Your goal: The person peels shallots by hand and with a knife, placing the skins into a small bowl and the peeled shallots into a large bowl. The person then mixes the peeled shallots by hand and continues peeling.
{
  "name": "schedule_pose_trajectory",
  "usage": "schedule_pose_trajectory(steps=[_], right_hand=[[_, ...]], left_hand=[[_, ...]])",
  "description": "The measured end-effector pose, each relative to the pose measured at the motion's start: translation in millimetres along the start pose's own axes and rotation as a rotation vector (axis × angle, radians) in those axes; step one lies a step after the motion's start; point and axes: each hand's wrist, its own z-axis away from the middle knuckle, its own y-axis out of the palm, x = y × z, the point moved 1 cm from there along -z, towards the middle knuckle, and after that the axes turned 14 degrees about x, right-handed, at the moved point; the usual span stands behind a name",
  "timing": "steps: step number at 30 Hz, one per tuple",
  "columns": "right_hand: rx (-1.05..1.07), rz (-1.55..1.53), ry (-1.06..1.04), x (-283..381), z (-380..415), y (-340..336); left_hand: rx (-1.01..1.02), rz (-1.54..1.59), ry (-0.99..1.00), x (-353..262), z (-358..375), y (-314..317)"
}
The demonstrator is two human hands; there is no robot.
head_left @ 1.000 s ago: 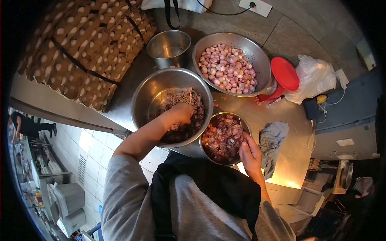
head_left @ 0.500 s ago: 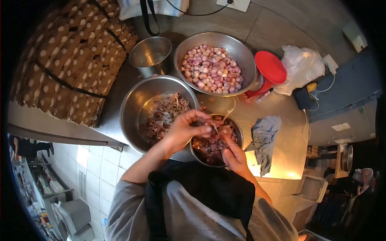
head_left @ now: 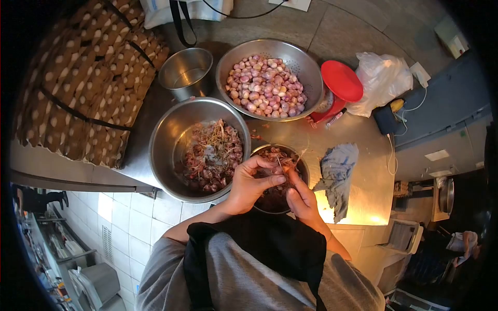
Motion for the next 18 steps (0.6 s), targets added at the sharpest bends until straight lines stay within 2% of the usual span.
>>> schedule_pose_trajectory(steps=[3,5,9,12,15,18], right_hand=[[-0.04,-0.233,-0.093,-12.4,-4.2,3.0],[-0.017,-0.333,-0.099,-12.2,-6.8,4.3],[-0.065,-0.494,-0.021,9.0,-11.3,4.4],[0.015,-0.577,-0.032,7.5,-9.4,-6.6],[-0.037,-0.515,0.038,13.0,-9.3,-6.5],[-0.037,-0.509,0.05,3.2,-6.4,-10.3]], left_hand=[[0.055,-0.15,0.039,5.7,3.9,4.1],[0.056,-0.135,0.029,5.2,3.7,4.1],[0.115,-0.171,-0.007,7.6,6.9,6.0],[0.13,-0.202,-0.036,3.3,3.8,4.9],[0.046,0.187,-0.161,-1.2,0.3,3.6],[0.099,0.339,-0.212,0.1,-2.1,-9.3]])
